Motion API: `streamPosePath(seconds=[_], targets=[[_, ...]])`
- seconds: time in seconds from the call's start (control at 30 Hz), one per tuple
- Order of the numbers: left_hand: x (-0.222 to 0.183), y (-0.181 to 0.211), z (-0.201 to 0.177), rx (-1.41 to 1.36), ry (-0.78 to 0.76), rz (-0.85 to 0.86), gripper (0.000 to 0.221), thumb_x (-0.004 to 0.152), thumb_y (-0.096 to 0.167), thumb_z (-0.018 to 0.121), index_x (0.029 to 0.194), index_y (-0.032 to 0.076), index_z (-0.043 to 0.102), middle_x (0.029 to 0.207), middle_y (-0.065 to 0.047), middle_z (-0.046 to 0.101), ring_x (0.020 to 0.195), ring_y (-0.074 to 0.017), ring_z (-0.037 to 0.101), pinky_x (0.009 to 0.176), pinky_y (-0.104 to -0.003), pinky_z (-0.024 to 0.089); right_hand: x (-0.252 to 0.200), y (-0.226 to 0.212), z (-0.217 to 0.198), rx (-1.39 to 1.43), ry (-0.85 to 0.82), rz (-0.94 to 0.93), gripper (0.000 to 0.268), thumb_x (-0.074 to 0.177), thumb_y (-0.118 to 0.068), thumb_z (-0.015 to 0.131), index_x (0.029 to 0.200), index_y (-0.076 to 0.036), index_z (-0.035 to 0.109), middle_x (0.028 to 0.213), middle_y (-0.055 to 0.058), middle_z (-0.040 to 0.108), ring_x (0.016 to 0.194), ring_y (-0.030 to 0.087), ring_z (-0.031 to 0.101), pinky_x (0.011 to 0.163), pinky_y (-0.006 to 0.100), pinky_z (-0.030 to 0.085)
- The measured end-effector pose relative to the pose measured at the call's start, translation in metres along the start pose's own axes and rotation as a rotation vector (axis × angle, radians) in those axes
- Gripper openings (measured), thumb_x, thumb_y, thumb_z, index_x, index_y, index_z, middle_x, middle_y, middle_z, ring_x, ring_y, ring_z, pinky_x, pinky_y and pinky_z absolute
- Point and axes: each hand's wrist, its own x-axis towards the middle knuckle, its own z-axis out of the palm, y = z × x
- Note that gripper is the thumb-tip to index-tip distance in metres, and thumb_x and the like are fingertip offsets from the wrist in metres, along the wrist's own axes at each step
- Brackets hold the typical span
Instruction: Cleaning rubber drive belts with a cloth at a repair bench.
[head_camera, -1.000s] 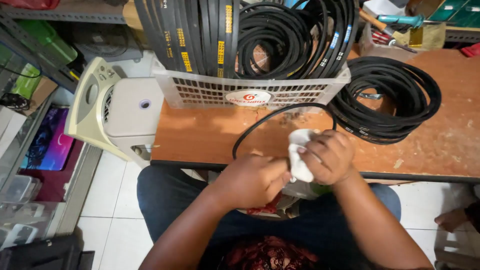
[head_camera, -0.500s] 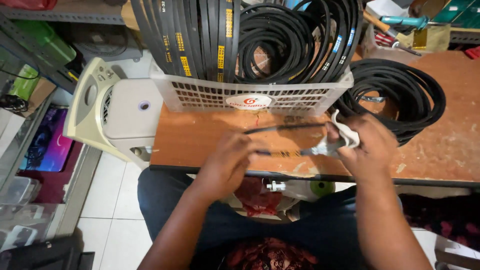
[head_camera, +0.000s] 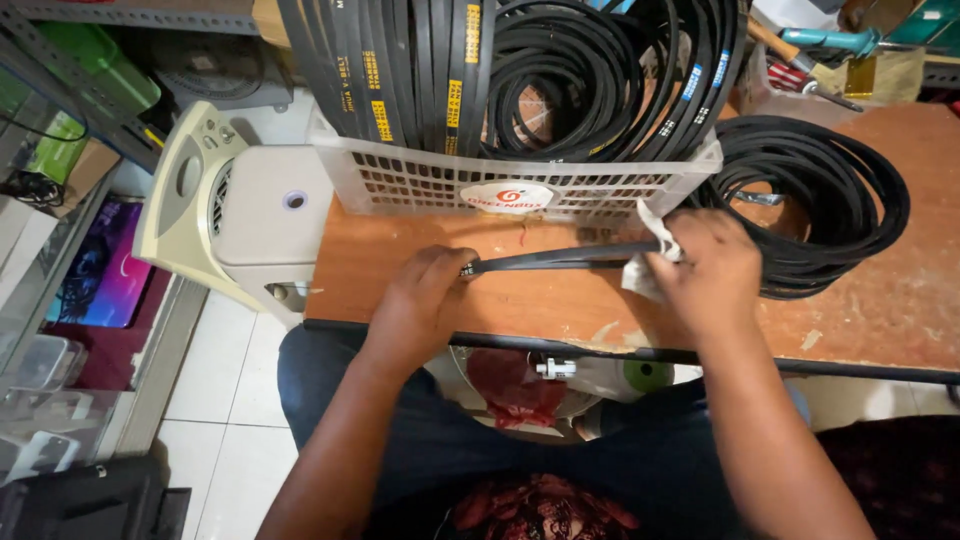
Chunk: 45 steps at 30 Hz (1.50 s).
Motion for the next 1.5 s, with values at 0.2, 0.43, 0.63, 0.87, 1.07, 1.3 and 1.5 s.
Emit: streamPosePath(seconds=[0.2,0.43,0.63,0.87,1.07,1.3,1.5], targets=[[0.007,0.021,-0.001,-0.088,0.071,-0.02,0.024,0.096,-0.009,0.059,0.12,-0.007,0.06,0.112,-0.026,0.061,0.104,-0.0444,0.059,0.093,-0.057,0.052,-0.02,-0.005,0.002,0.282,-0.072,0.281,0.023,0.096,-0.017,0.074,0.081,-0.005,0.06,0.077,0.008,0.053,0.072,0.025,0.053,0.069,0.039,0.04],[0.046,0.11,-0.023,0.449,0.202,0.263,0.036,0.111,0.027,0.056,0.144,0.01,0.056,0.143,-0.018,0.058,0.135,-0.0367,0.059,0.116,-0.056,0.043,0.012,-0.056,-0.073,0.094,0.089,0.053,0.029,0.104,-0.017,0.07,0.095,0.01,0.064,0.089,0.023,0.063,0.079,0.038,0.059,0.074,0.045,0.047],[0.072,0.125,-0.039,0.416,0.189,0.369,0.022,0.111,0.02,0.049,0.12,0.012,0.068,0.113,-0.003,0.073,0.108,-0.021,0.072,0.097,-0.039,0.051,0.014,-0.081,-0.092,0.023,0.031,0.018,0.027,0.103,-0.022,0.073,0.094,0.003,0.07,0.094,0.018,0.072,0.08,0.034,0.066,0.074,0.042,0.05],[0.046,0.039,-0.01,0.521,0.413,0.28,0.024,0.108,0.008,0.053,0.107,0.002,0.075,0.097,-0.009,0.07,0.096,-0.0255,0.069,0.09,-0.042,0.05,-0.054,0.019,0.012,0.001,0.042,0.026,0.026,0.093,-0.027,0.086,0.101,-0.006,0.075,0.089,0.016,0.069,0.089,0.042,0.07,0.084,0.051,0.059],[0.024,0.043,0.002,0.558,0.467,0.112,0.018,0.104,0.005,0.06,0.113,0.008,0.075,0.101,-0.01,0.07,0.1,-0.0305,0.071,0.093,-0.045,0.051,-0.041,-0.022,-0.002,-0.038,0.112,0.105,0.018,0.094,-0.029,0.087,0.096,-0.015,0.076,0.085,0.004,0.069,0.083,0.03,0.071,0.075,0.04,0.058],[0.05,0.107,0.008,0.497,0.439,0.272,0.033,0.106,0.012,0.053,0.133,0.018,0.071,0.133,-0.014,0.071,0.123,-0.0432,0.068,0.108,-0.061,0.046,-0.014,-0.071,-0.039,-0.077,0.097,-0.016,0.045,0.1,-0.053,0.067,0.088,-0.01,0.071,0.092,0.012,0.07,0.084,0.036,0.071,0.074,0.045,0.059],[0.027,0.056,-0.015,0.172,0.114,0.11,0.031,0.109,0.012,0.04,0.113,-0.001,0.069,0.114,-0.021,0.073,0.116,-0.0419,0.068,0.108,-0.053,0.052,0.002,-0.045,-0.045,0.085,0.14,-0.033,0.046,0.109,-0.033,0.051,0.084,0.003,0.063,0.092,0.022,0.072,0.083,0.036,0.071,0.075,0.045,0.056]])
